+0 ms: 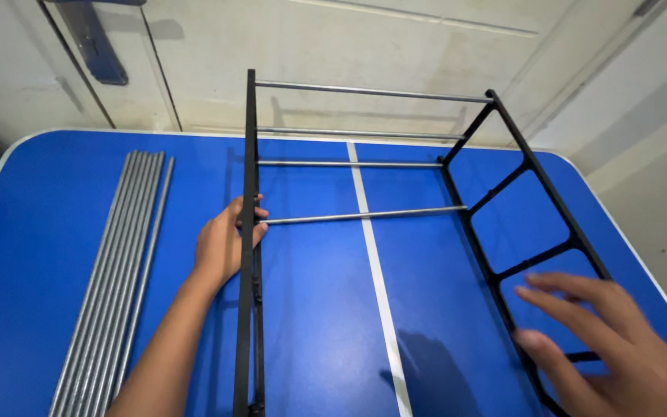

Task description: The person assembles a metal rack by inserting multiple horizontal rods into the side frames of a black metal structure. The rods are placed one by one into slots along the vertical supports, building up the rack on a blue table.

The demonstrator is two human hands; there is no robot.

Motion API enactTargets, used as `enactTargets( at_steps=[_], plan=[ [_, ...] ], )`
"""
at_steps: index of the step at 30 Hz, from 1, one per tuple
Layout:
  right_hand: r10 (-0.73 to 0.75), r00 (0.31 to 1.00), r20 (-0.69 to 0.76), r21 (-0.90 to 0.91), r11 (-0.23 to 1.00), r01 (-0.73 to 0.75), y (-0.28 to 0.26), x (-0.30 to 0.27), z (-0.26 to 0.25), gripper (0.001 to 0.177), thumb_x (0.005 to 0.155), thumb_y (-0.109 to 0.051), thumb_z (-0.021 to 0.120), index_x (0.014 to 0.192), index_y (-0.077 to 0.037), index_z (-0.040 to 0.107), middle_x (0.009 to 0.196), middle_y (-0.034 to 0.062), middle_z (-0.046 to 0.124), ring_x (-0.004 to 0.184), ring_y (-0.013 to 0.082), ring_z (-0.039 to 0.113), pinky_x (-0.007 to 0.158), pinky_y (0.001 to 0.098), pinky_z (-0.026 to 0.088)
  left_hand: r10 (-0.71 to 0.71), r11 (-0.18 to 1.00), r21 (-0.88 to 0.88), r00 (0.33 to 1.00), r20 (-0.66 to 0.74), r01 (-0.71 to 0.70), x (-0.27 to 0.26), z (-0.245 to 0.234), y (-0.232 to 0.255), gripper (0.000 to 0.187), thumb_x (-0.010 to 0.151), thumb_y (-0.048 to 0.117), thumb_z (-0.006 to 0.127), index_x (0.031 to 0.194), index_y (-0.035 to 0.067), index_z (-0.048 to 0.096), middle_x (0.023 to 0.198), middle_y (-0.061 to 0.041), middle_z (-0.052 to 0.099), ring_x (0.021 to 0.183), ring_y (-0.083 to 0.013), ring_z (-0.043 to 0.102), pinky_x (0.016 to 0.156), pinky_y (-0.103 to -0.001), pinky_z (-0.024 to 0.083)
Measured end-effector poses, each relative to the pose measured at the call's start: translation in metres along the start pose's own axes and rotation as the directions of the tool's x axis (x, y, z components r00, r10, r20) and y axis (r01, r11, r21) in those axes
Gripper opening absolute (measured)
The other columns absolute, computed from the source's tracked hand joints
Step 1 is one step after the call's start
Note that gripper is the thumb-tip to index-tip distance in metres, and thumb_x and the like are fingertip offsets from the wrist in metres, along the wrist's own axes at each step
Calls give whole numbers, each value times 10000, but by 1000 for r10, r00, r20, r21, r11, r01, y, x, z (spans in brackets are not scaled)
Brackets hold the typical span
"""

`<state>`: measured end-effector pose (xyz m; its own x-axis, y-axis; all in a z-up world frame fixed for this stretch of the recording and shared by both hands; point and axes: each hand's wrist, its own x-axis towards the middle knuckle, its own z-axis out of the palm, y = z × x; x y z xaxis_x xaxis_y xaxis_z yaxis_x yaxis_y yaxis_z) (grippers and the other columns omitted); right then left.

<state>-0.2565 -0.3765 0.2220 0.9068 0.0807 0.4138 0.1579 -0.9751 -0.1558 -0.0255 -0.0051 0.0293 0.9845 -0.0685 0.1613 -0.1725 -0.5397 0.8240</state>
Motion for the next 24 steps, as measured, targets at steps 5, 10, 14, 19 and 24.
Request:
enactTargets(
  at_steps=[5,10,14,19,24],
  plan=[
    [-19,991,129,-124,992,35,113,-21,-25,361,823,-347,741,1110,-128,764,1210,84,704,1088,203,677,962,346,541,32,999,18,999,-5,-32,-2,1,2,484,827,240,757,1297,214,641,1071,52,769,940,-169,727,827,-358,565],
    [318,946,-63,270,918,-290,203,-15,-20,285,938,-288,712,1103,-58,746,1104,83,710,994,180,663,918,325,534,-43,993,117,997,67,34,-1,3,5,552,797,212,778,1321,191,606,1072,59,762,851,-185,719,810,-354,567],
    [527,849,-33,711,609,-350,265,25,57,251,1030,-241,688,1097,-2,731,1019,81,714,919,161,652,882,307,529,109,990,99,992,-64,-102,-1,18,-1,548,780,124,786,1287,91,578,1013,3,761,860,-205,706,822,-341,575],
    [442,874,201,613,639,-464,272,55,189,277,928,-191,734,1163,-46,752,947,56,743,849,121,669,769,265,532,168,986,5,985,-41,-168,7,25,-10,469,777,79,781,1200,41,582,1003,-73,763,1010,-216,732,906,-350,561],
    [230,959,168,522,804,-285,250,84,240,361,850,-194,780,1177,-51,727,1005,18,724,783,104,612,703,259,510,78,996,29,997,28,-79,13,25,-13,368,811,93,765,1162,73,657,1003,-67,777,956,-212,741,867,-356,569]
  ],
)
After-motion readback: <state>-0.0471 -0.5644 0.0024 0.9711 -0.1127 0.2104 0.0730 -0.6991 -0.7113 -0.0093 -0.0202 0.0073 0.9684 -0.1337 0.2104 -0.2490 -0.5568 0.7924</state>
